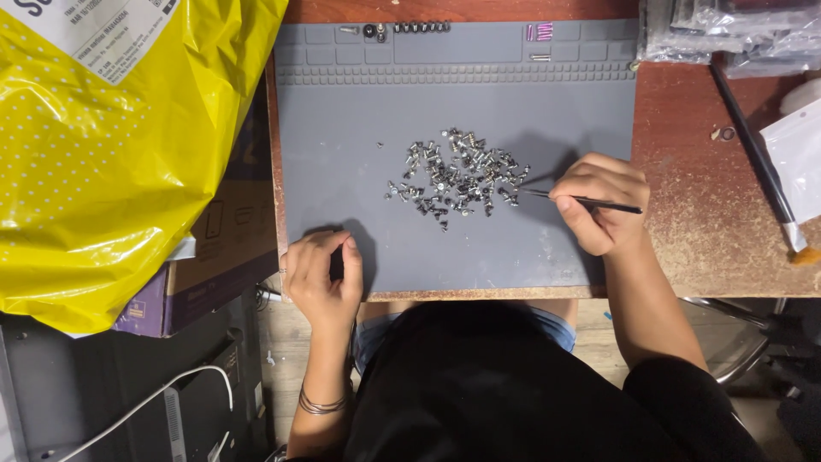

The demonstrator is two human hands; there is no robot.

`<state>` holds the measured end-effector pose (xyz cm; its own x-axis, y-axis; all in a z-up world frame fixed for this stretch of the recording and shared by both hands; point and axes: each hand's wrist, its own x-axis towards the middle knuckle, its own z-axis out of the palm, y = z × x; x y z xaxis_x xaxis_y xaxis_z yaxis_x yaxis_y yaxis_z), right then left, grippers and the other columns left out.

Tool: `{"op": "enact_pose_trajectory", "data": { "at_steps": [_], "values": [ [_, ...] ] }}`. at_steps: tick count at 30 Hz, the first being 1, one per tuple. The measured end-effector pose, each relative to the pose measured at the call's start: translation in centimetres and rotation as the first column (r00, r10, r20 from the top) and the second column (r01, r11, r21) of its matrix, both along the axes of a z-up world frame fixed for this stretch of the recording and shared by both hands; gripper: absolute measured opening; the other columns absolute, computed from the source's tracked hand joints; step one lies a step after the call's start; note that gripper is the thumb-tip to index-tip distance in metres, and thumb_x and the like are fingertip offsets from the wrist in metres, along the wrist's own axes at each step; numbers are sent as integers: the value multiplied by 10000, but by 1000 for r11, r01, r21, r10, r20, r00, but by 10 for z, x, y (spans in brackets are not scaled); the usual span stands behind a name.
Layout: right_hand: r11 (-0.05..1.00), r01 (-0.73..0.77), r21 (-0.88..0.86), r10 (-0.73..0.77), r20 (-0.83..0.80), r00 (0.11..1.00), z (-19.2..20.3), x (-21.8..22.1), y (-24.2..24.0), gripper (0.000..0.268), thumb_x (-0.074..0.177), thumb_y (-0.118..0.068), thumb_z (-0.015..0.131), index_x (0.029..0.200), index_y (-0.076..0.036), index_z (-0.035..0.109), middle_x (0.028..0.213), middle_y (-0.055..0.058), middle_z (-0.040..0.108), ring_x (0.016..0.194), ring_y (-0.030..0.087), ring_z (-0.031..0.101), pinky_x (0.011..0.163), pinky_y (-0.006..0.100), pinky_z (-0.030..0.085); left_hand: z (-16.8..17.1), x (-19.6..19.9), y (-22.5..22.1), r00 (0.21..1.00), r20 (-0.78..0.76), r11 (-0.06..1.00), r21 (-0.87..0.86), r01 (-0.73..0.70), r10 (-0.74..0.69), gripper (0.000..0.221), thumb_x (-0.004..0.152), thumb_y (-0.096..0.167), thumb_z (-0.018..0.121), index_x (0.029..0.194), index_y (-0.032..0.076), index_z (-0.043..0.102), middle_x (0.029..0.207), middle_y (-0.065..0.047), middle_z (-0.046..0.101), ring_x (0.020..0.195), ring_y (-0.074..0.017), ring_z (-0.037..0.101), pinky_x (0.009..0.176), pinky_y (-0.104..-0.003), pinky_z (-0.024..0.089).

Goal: Using tweezers to sort small electronic screws from a central pile into individual storage slots on a silicone repair mat.

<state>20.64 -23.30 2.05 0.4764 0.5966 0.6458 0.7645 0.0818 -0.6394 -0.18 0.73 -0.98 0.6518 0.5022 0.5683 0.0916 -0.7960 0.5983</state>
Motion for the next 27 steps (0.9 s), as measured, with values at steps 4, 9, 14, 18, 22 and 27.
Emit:
{"op": "enact_pose_trajectory", "data": {
  "at_steps": [4, 9, 14, 18, 22, 27],
  "values": [
    [1000, 29, -11, -28, 58, 998, 2, 0, 1, 198, 860, -80, 577, 676, -29, 630, 512, 68, 523, 432, 241, 469, 440, 308, 425, 2, 1, 0, 1000, 0, 1000, 7, -3, 3, 18, 811, 100, 659, 798, 94, 670, 725, -16, 646, 719, -241, 603, 680, -330, 408],
    [998, 67, -8, -66, 99, 993, -4, 5, -2, 177, 874, -72, 589, 728, 2, 655, 563, 93, 559, 476, 267, 498, 475, 332, 448, 3, 1, 0, 1000, -11, 1000, 0, -2, 2, 19, 810, 98, 658, 797, 92, 670, 725, -17, 648, 723, -242, 604, 683, -331, 402],
    [997, 69, -16, -68, 79, 995, 1, 2, 4, 148, 879, -49, 594, 777, 33, 664, 623, 126, 593, 526, 306, 532, 506, 360, 459, 2, 1, 0, 1000, -10, 1000, 3, -1, 1, 19, 809, 102, 659, 796, 98, 672, 728, -11, 652, 720, -242, 603, 680, -332, 405],
    [998, 62, -28, -59, 87, 994, 3, 0, 9, 133, 879, -36, 597, 789, 35, 664, 645, 137, 604, 536, 318, 538, 517, 373, 468, 1, 1, 0, 1000, -8, 1000, 1, -3, 3, 22, 812, 106, 659, 796, 96, 670, 726, -16, 649, 718, -243, 602, 679, -331, 404],
    [997, 59, -39, -55, 94, 994, 2, 1, 10, 113, 874, -16, 599, 801, 42, 664, 656, 143, 610, 544, 316, 547, 524, 369, 476, -1, 0, 1, 1000, -9, 1000, 1, -3, 3, 16, 805, 105, 663, 792, 97, 668, 728, -16, 651, 721, -244, 604, 681, -332, 405],
    [997, 69, -41, -65, 93, 994, 3, -1, 12, 119, 876, -20, 600, 794, 37, 665, 647, 137, 607, 537, 316, 541, 518, 366, 469, 0, 0, 0, 1000, -10, 1000, 5, -7, 8, 22, 810, 109, 658, 791, 102, 667, 728, -8, 652, 721, -235, 603, 682, -326, 405]
  ]
}}
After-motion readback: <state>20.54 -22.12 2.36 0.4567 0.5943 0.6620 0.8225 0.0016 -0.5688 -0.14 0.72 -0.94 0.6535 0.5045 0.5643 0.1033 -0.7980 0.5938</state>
